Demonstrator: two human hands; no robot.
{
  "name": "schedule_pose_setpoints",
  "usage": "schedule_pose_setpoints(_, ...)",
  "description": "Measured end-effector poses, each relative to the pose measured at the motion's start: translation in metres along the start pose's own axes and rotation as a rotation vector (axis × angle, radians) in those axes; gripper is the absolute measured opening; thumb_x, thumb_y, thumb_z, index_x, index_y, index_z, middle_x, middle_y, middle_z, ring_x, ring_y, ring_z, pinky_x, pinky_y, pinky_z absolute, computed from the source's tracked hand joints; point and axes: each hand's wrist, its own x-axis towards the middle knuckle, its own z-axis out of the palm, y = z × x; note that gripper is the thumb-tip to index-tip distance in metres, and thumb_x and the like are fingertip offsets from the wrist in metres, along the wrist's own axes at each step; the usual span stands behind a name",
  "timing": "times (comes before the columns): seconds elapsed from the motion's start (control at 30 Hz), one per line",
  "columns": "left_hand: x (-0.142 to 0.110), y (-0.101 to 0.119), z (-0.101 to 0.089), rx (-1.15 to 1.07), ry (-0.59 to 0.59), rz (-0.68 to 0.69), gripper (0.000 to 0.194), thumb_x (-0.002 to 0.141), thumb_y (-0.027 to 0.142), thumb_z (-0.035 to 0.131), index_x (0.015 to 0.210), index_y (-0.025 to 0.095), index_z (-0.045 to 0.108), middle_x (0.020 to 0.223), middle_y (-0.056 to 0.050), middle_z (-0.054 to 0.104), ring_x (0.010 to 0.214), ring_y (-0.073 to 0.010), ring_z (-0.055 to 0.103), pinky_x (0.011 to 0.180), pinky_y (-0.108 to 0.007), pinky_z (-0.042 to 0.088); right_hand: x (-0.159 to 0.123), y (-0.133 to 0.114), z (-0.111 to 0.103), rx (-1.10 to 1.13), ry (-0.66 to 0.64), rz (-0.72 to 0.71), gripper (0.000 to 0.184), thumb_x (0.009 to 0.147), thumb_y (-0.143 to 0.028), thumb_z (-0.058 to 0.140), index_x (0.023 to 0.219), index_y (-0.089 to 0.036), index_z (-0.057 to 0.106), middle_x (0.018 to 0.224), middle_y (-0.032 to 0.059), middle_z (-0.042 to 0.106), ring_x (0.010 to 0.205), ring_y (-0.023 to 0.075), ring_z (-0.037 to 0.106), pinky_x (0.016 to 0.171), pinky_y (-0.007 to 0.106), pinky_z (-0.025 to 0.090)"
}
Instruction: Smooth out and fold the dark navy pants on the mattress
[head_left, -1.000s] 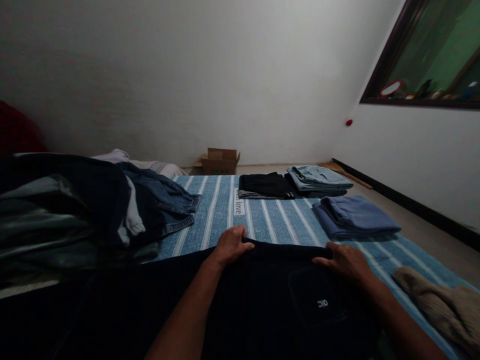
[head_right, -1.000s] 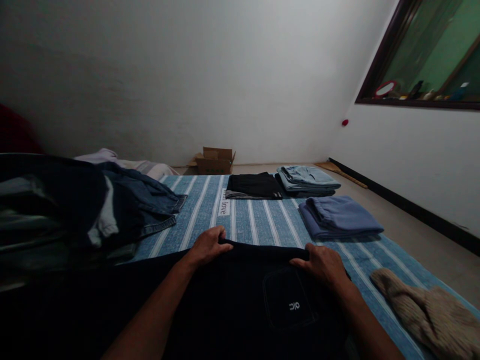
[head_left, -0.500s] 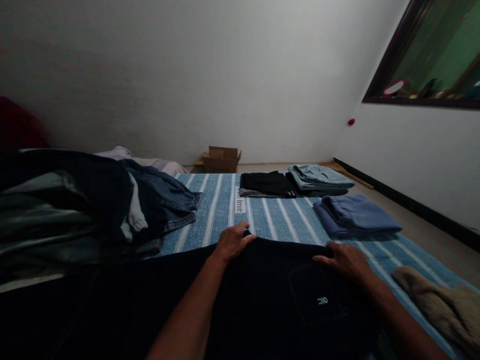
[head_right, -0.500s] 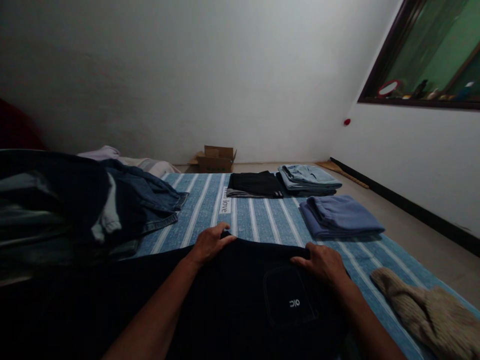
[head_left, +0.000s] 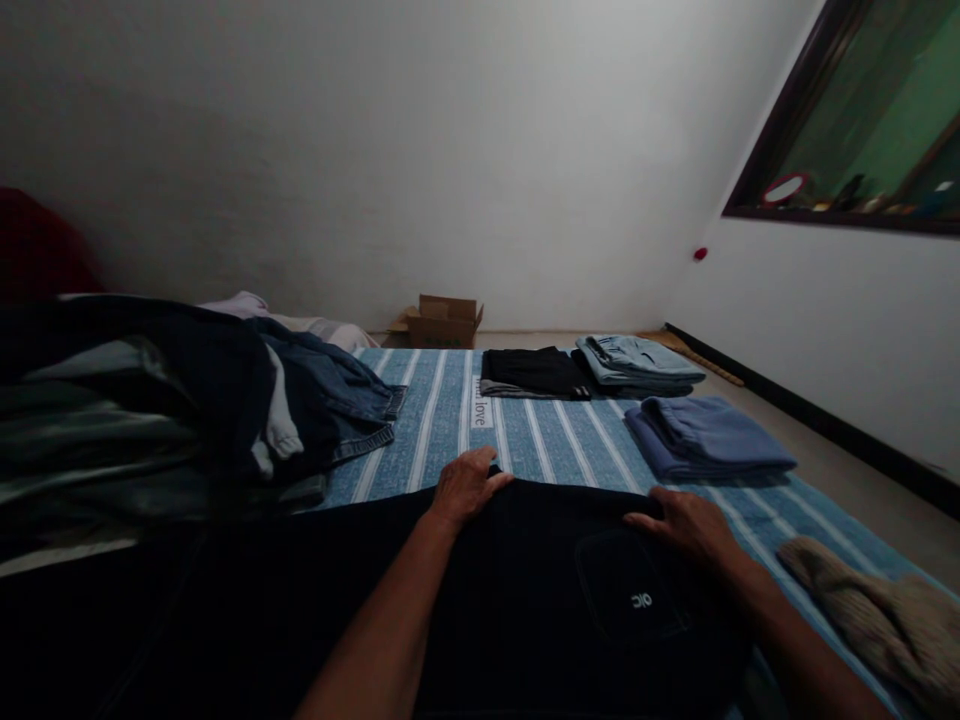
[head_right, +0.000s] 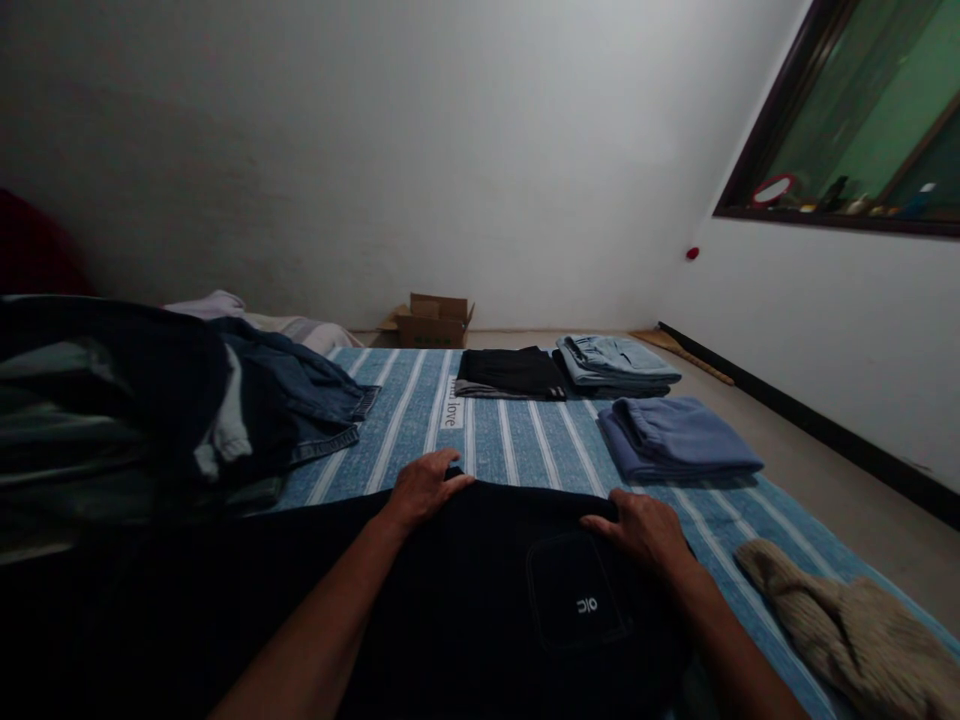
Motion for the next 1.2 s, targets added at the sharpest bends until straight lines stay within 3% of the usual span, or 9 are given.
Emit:
schedule_pose_setpoints(0.77,-0.008,0.008,-0.004,0.114,0.069,0.042,0.018,0.089,0.035,0.048,0.089,0.019,0.056,0.094,-0.007,0.061,0.094,-0.0215,0.055,0.078,-0.031,0.042,-0.004,0.0,0.006,-0.083,0.096,-0.052,0.049,0.088,-0.063,0.031,0.081,-0.021,0.057,0.079,0.0084,0.068,0.074,0.0256,0.064,0.058,0.03,0.033)
schedule_pose_setpoints(0.97,-0.009,0.031,-0.019,0.17,0.111,0.081,0.014,0.086,0.018,0.043,0.088,0.017,0.057,0.096,-0.013,0.057,0.096,-0.027,0.05,0.081,-0.04,0.041,-0.005,-0.006,-0.002,-0.058,0.107,-0.056,0.047,0.088,-0.06,0.036,0.082,-0.019,0.06,0.079,0.0102,0.068,0.074,0.0248,0.064,0.058,0.029,0.034)
schedule_pose_setpoints(1.2,-0.032,0.061,-0.021,0.149,0.028,0.235,0.021,0.086,0.013,0.038,0.091,0.017,0.058,0.11,-0.011,0.058,0.104,-0.0229,0.052,0.09,-0.036,0.042,-0.004,0.002,-0.009,0.045,0.135,-0.065,0.047,0.088,-0.06,0.037,0.085,-0.021,0.063,0.079,0.006,0.068,0.073,0.0202,0.063,0.059,0.026,0.035)
